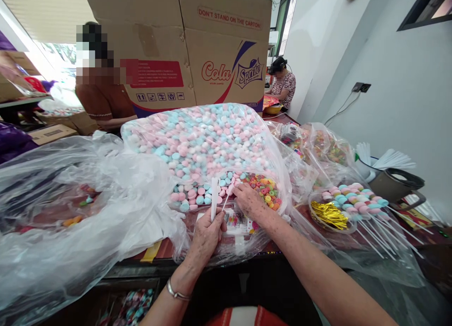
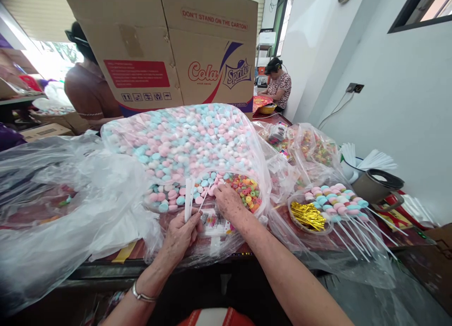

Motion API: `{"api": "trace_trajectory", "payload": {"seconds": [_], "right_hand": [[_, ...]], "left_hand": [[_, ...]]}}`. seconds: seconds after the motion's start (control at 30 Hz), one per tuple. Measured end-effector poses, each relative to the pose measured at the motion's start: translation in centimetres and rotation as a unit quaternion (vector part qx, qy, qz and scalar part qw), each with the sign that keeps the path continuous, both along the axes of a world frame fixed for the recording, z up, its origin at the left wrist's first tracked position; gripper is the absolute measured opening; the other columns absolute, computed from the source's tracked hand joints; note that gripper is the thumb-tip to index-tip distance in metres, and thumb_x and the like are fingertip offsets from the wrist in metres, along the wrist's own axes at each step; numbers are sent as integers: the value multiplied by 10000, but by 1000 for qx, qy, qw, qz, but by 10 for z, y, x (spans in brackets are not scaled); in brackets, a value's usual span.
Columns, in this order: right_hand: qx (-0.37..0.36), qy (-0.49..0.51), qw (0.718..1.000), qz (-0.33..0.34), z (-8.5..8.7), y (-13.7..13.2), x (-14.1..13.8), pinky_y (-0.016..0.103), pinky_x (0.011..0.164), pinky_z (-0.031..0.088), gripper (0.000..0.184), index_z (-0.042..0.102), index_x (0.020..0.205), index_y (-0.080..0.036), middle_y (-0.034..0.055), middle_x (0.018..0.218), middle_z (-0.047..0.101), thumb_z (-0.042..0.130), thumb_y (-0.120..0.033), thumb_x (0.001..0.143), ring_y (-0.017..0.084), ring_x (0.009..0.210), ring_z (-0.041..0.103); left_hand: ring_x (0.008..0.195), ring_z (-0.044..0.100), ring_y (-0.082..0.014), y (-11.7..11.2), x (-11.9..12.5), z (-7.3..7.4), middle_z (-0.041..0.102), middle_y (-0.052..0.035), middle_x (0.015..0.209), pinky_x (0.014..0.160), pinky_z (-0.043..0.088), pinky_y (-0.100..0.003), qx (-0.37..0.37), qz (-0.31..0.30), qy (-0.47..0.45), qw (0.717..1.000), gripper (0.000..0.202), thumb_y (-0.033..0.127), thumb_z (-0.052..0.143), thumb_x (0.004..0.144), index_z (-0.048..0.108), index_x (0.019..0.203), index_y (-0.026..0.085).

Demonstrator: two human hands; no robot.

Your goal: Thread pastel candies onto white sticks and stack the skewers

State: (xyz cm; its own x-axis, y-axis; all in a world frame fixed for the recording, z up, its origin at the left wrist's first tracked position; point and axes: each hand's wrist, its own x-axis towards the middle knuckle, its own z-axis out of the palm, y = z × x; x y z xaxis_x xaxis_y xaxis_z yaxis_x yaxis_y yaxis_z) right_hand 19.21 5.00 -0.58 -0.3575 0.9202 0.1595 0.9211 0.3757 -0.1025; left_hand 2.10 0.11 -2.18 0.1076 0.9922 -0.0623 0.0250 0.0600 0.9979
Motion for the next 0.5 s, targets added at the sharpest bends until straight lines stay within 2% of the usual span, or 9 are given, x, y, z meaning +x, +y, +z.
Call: {"api": "trace_trajectory", "payload": {"seconds": [0.2,0.37,0.5], "right_hand": [[6,-13,1000,-7,-6,0,-2,362,984,445,271,650,1128,-114,160,1170,637,461,-85,937,277,1117,524],[2,-18,1000,-7,-4,-1,-3,366,973,459,260,655,1118,-129,157,1153,647,477,-90,932,270,1096,537],[-8,-21,1000,-5,-2,-2,-3,369,1026,427,266,651,1133,-117,159,1187,636,463,-100,945,268,1140,520]], "left_hand": [[324,373,-71,0,1,2,580,53,490,325,233,-180,-3,5,-7,1000,262,443,634,805,597,834,186],[314,367,-72,-1,1,3,572,53,483,327,234,-185,-1,6,-9,1000,250,430,624,806,596,823,182],[324,376,-72,-2,2,4,575,54,491,334,245,-181,0,5,-10,1000,224,404,620,812,602,828,181]]}}
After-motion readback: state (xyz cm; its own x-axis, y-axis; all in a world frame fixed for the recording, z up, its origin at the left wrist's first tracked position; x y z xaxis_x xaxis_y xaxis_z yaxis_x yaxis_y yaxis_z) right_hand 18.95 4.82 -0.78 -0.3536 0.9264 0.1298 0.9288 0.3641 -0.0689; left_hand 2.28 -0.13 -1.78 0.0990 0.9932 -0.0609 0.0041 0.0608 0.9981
